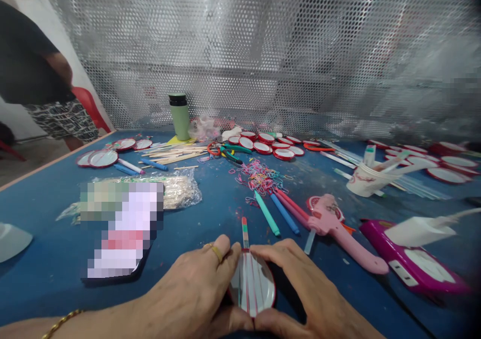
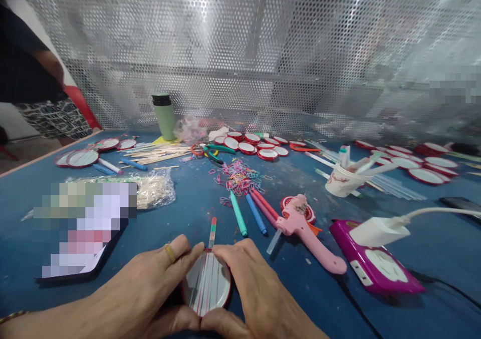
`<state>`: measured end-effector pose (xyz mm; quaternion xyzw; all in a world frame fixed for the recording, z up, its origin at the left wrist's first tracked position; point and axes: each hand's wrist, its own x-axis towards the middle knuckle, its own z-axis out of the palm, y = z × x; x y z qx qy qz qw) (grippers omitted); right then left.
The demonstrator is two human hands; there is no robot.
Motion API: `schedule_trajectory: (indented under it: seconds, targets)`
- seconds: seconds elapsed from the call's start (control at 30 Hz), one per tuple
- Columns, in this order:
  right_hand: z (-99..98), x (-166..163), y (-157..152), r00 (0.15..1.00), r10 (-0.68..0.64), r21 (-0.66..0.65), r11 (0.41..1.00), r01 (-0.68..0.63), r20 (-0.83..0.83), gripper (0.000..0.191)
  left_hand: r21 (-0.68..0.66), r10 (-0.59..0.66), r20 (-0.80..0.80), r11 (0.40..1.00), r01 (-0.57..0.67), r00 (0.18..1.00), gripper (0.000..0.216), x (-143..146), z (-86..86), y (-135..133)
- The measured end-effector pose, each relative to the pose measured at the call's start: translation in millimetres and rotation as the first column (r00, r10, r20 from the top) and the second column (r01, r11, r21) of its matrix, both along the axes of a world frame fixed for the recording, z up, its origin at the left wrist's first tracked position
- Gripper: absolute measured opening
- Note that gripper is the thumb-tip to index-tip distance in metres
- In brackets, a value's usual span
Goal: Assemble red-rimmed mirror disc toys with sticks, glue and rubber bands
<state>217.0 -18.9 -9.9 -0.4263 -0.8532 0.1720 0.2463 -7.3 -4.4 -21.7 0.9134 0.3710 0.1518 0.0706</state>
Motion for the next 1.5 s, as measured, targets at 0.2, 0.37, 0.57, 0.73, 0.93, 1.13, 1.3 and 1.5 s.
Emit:
schedule_trajectory:
  seconds: [0.2, 0.37, 0.57, 0.73, 0.93, 1.13, 1.3, 1.5]
  targets:
    - [-0.1, -0.1, -0.3, 1.0, -0.01, 0.022, 1.0, 0.009, 0.024, 0.051, 0.005, -0.008, 0.006, 1.0, 0.008, 1.0, 0.068, -0.8, -4.8, 1.0]
    - [-1.0, 0.9, -0.4, 1.0, 0.003, 0.018, 1.0, -0.003, 0.015, 0.05, 0.007, -0.003, -0.003, 1.0, 0.003, 1.0, 0.068, -0.1, -2.8, 1.3]
    - [1.8, -1.0, 0.3, 1.0, 0.012, 0.004, 1.0, -0.012, 0.004, 0.048, 0.016, 0.003, -0.033, 1.0, -0.003, 0.999, 0.07, 1.6, 1.3, 1.6]
    - [1.3, 0.0, -1.0, 1.0, 0.008, 0.016, 1.0, -0.008, 0.017, 0.05, -0.024, 0.0, -0.058, 1.0, -0.001, 0.998, 0.067, 2.8, 5.1, 1.3]
    - [-1.7, 3.0, -1.7, 0.998, -0.013, 0.106, 0.994, 0.006, 0.067, 0.051, 0.024, -0.002, -0.046, 1.0, 0.003, 0.999, 0.07, 1.5, 0.7, 1.1]
    - [-2.7, 2.8, -0.1, 0.998, 0.008, 0.127, 0.992, -0.015, 0.057, 0.052, 0.023, 0.006, -0.055, 1.0, -0.005, 0.998, 0.069, 2.6, 2.3, 2.2]
    - [0.0, 1.1, -0.4, 0.999, 0.027, 0.058, 0.998, -0.029, 0.028, 0.051, 0.013, 0.001, -0.054, 1.0, -0.001, 0.999, 0.068, 3.6, 4.1, 1.9]
    - [-0.1, 1.6, 0.8, 0.999, 0.036, 0.083, 0.996, -0.039, 0.038, 0.053, 0.058, -0.007, -0.023, 0.998, 0.009, 1.0, 0.068, 1.2, 2.6, 0.7]
